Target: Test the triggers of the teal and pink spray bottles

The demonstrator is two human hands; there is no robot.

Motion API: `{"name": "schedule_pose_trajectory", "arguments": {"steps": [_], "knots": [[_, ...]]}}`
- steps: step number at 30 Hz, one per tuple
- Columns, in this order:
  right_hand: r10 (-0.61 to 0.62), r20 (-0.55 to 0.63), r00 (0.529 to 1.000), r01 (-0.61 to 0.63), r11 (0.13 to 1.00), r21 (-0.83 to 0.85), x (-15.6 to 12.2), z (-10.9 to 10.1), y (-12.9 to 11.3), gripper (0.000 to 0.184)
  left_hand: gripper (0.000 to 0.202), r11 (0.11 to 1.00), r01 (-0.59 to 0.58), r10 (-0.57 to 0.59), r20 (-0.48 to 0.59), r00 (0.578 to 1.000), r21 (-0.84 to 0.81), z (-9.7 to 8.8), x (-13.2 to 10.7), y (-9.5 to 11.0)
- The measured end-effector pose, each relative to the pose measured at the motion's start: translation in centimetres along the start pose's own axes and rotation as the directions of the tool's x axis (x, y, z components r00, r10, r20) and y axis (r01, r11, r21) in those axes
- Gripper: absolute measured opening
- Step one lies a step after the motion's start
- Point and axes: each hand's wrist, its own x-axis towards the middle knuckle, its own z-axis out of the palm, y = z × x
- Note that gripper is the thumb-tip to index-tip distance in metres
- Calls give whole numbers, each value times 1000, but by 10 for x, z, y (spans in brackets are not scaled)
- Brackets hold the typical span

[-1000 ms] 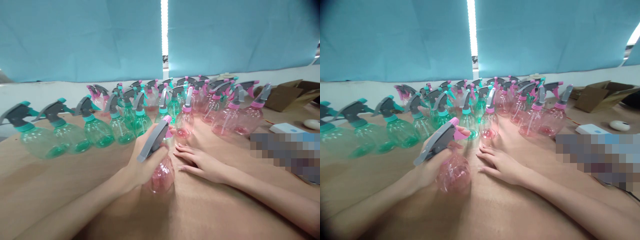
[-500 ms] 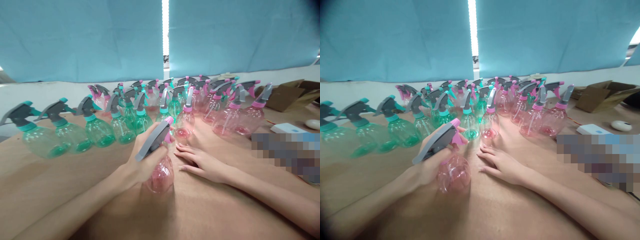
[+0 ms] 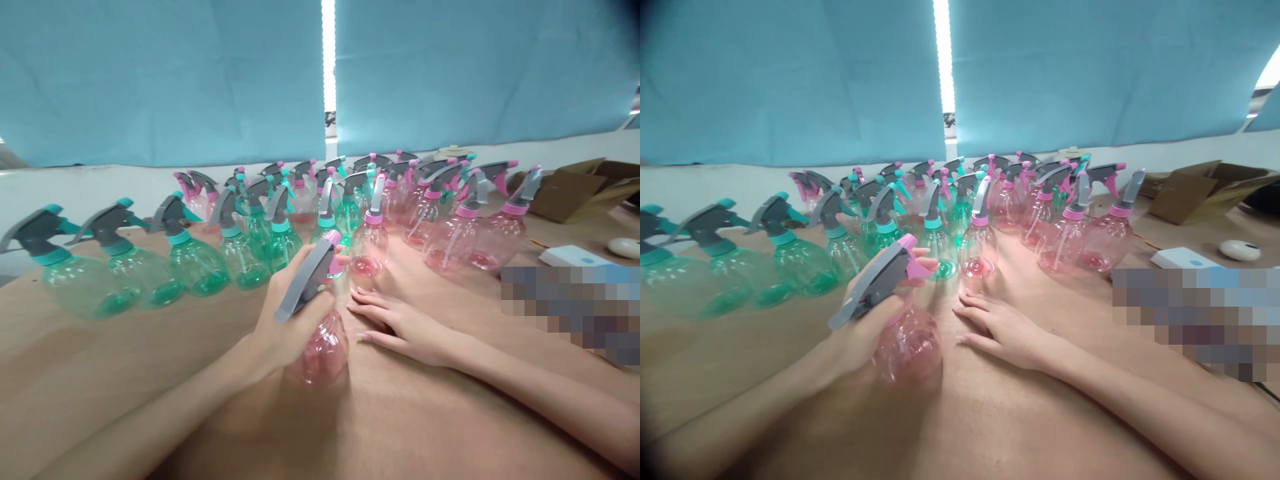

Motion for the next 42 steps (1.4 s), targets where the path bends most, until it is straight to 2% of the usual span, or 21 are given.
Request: {"name": "schedule_pose_trajectory", "arguments": {"steps": [4,9,12,16,20,25,30,31,35,37,40,42], "knots": [[-11,20,1000,11,1000,-4,2,-1,1,59,46,1000,15,-15,20,1000,20,4,0,1],[-33,44,998,32,999,22,3,-6,-1,62,39,1000,15,-14,-22,1000,17,13,0,0],[-21,3,1000,20,990,137,0,-11,-10,67,36,1000,8,-8,-31,999,-20,20,1,-1],[20,-46,999,-5,955,298,-10,-16,-29,73,41,1000,-25,25,-40,999,-10,40,8,5],[99,-125,987,-46,927,372,-21,-22,-42,69,35,999,-36,37,-51,998,25,71,19,15],[173,-374,911,-25,929,368,-36,-28,-39,68,32,999,-53,53,-26,998,1,109,32,25],[278,-517,810,-126,943,308,-49,-33,-25,71,30,998,-60,59,30,998,17,133,50,28],[278,-530,801,-142,948,284,-49,-36,-22,69,32,998,-61,60,49,997,11,136,56,27],[217,-513,830,-168,976,141,-46,-53,-6,59,54,997,-82,83,97,992,-11,139,73,16],[233,-539,809,-230,970,74,-43,-61,6,52,66,996,-93,92,83,992,10,135,71,7],[245,-579,778,-322,946,-33,-37,-72,23,49,53,992,-67,64,35,997,111,121,47,-13],[252,-581,774,-355,932,-69,-31,-78,31,49,39,977,-96,83,78,994,193,111,26,-28]]}}
